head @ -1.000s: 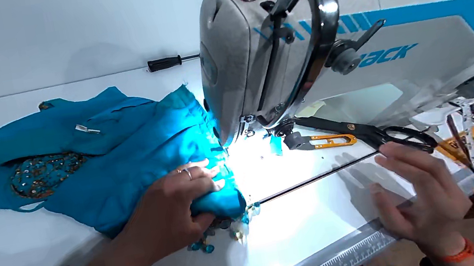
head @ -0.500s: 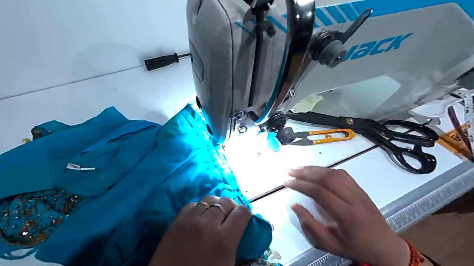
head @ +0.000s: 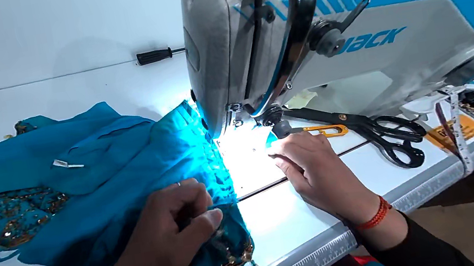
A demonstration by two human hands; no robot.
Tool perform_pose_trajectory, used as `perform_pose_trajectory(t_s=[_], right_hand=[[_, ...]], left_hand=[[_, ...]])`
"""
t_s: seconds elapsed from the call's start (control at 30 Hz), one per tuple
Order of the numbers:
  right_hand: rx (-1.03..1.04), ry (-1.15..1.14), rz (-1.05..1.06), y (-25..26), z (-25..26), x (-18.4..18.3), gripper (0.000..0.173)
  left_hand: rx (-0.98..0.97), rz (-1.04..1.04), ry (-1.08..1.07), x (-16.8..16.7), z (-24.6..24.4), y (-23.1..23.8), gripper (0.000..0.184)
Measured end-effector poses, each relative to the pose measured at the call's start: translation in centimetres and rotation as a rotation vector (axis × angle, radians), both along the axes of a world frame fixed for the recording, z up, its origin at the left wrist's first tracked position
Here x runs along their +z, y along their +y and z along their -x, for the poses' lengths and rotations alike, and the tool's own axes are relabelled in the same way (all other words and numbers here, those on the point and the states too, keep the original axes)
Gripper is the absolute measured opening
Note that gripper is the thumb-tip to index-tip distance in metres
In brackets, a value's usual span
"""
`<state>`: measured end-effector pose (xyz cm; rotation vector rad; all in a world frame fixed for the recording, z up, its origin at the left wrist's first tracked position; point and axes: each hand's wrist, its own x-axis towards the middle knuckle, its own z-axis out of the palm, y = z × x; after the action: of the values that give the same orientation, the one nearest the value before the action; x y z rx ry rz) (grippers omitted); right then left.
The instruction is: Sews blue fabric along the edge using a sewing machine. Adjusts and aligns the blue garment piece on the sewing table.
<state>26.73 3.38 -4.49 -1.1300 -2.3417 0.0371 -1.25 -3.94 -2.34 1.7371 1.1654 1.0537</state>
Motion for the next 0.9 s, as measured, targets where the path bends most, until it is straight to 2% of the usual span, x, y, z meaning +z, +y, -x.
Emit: perform_pose_trajectory(t_s=[0.13,0.2,0.3,0.37,0.43,0.63,0.8,0.9], right_hand=[[0.078,0.089,-0.037,-0.2,0.1,-0.1,0.021],[0.084,0.084,-0.046,-0.3,0.1,-0.1,0.025],[0.066,0.015,0.006,-0.3,0.2,-0.1,0.033],[0.049,-0.017,0.058,-0.3,0.3,-0.2,0.034],[0.034,-0.015,0.058,-0.4,0.3,-0.2,0.028],[0.036,0.042,0.016,-0.7,0.0,-0.3,0.009],[0.184,0.177,-0.145,-0.9,-0.3,-0.3,0.012],[0.268,0.28,-0.123,-1.3,0.0,0.1,0.015]], left_hand=[[0.01,0.022,0.06,0.1,0.1,0.2,0.039],[0.025,0.054,0.105,0.2,-0.2,0.3,0.033],[0.014,0.184,0.167,0.9,-0.4,0.2,0.014],[0.0,0.223,0.186,1.1,-0.3,0.2,0.018],[-0.016,0.238,0.195,1.1,-0.3,0.3,0.022],[-0.049,0.219,0.275,0.9,-0.2,0.3,0.013],[-0.029,0.235,0.227,0.9,-0.3,0.3,0.009],[-0.016,0.279,0.177,1.2,-0.4,0.4,0.009]])
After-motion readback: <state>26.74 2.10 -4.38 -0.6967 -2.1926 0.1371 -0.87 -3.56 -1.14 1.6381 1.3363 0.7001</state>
